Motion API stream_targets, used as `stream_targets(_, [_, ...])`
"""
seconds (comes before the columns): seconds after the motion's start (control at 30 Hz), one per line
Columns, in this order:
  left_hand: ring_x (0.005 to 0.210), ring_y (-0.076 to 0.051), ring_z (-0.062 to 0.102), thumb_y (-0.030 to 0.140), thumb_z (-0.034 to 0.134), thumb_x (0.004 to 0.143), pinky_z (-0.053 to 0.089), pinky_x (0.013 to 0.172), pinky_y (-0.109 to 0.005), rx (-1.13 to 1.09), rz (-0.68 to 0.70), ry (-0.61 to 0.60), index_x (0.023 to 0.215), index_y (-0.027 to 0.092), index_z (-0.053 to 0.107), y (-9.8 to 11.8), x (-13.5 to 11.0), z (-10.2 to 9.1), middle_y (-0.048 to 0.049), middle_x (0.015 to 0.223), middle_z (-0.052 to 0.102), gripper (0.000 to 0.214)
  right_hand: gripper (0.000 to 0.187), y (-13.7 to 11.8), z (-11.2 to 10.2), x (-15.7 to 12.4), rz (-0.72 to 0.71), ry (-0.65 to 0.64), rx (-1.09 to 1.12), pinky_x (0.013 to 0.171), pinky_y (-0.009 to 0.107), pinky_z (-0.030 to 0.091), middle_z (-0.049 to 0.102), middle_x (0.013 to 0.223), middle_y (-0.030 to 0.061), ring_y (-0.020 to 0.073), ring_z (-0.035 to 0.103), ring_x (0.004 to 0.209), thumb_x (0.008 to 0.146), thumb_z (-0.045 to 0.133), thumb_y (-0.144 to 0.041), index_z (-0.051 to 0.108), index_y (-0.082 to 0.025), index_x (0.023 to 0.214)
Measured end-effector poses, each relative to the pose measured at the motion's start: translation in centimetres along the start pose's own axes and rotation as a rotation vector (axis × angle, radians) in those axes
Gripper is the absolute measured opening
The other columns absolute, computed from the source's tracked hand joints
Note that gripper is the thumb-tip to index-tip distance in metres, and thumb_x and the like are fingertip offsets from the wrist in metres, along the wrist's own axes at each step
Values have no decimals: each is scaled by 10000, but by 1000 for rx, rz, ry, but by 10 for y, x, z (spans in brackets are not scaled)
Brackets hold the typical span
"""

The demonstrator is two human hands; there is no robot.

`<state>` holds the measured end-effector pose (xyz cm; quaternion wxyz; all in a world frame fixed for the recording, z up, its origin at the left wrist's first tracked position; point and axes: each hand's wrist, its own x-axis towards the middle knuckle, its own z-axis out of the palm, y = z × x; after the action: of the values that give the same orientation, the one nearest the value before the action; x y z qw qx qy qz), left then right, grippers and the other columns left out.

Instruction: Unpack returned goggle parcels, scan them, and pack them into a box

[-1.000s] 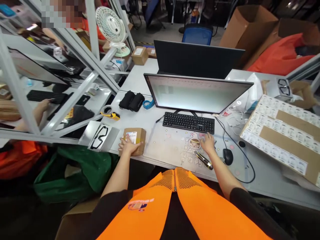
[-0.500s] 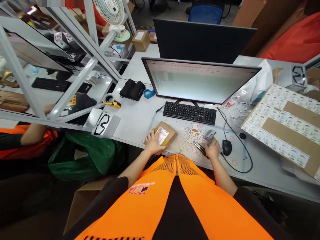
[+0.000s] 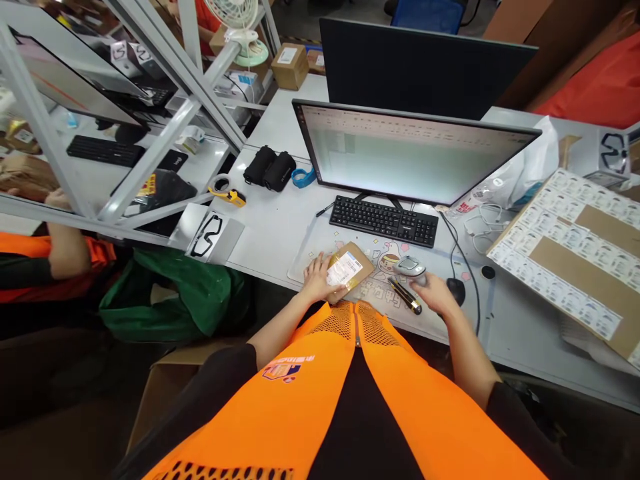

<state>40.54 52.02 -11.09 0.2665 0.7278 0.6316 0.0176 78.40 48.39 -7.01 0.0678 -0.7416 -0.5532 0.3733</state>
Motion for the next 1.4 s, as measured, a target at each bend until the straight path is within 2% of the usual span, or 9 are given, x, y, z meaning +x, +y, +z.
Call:
stream_targets(0.13, [1669,-432,172,659,830,802,247,1305,-608,-32,-33,-12,1728,224,248,-14,-17,-5,-202,1824,125,1177,375,-61,-21,-32,-322,-161,-57,835,289,502,805,1133,87,274,740,1029,876,663,-297,727,-185,1228])
stream_targets(0.23, [1685,-420,120,636,870,760,227,1320,-600,-38,-46,-45,1742,216,194,-17,-25,-6,-194,1832,74,1265,367,-96,-17,-41,-390,-184,-212,788,274,474,797,1165,101,269,737,1008,889,660,-291,707,-183,1237])
stream_targets(0.33, [1689,-426,88,641,906,708,195,1328,-615,-44,-60,-75,1758,211,126,-20,-30,-4,-193,1835,34,1377,326,-117,-9,-46,-425,-228,-324,748,268,450,794,1145,115,267,735,987,913,655,-311,704,-178,1207])
stream_targets(0.5, [1687,-447,69,663,922,684,185,1323,-627,-46,-72,-95,1768,233,65,-22,-38,1,-192,1834,-25,1448,386,-133,-4,-52,-457,-279,-384,779,293,464,780,1187,138,294,735,1030,917,674,-322,687,-175,1274])
stream_targets(0.7, [1688,-443,68,656,932,679,196,1323,-613,-45,-77,-108,1769,230,51,-23,-37,3,-189,1835,-33,1465,304,-129,-7,-51,-434,-221,-427,716,290,446,789,1136,135,287,736,984,916,631,-310,700,-182,1183])
stream_targets(0.87, [1683,-448,98,660,933,667,223,1316,-617,-45,-61,-85,1769,235,48,-24,-36,4,-191,1835,-17,1476,330,-129,-5,-54,-435,-234,-428,703,294,442,793,1094,135,290,746,950,915,644,-333,684,-180,1205])
stream_targets(1.03, [1681,-459,98,635,924,682,204,1318,-628,-19,-76,-91,1769,216,71,-20,-39,2,-196,1834,-22,1444,308,-109,3,-44,-385,-180,-368,728,304,462,796,1085,127,303,752,968,912,652,-357,692,-199,1173])
stream_targets(1.23, [1681,-481,-49,696,889,682,78,1309,-723,74,-50,-49,1768,225,153,-4,-32,12,-194,1834,31,1393,443,-33,31,10,-84,10,-278,796,339,495,785,1120,175,310,755,997,998,561,-432,648,-161,1338])
stream_targets(1.4, [1668,-521,-40,686,907,638,47,1289,-769,126,-52,-16,1762,240,214,10,-20,34,-224,1824,47,1394,556,21,75,40,116,224,-257,974,406,512,698,1307,260,353,696,1192,1015,501,-302,507,-52,1511])
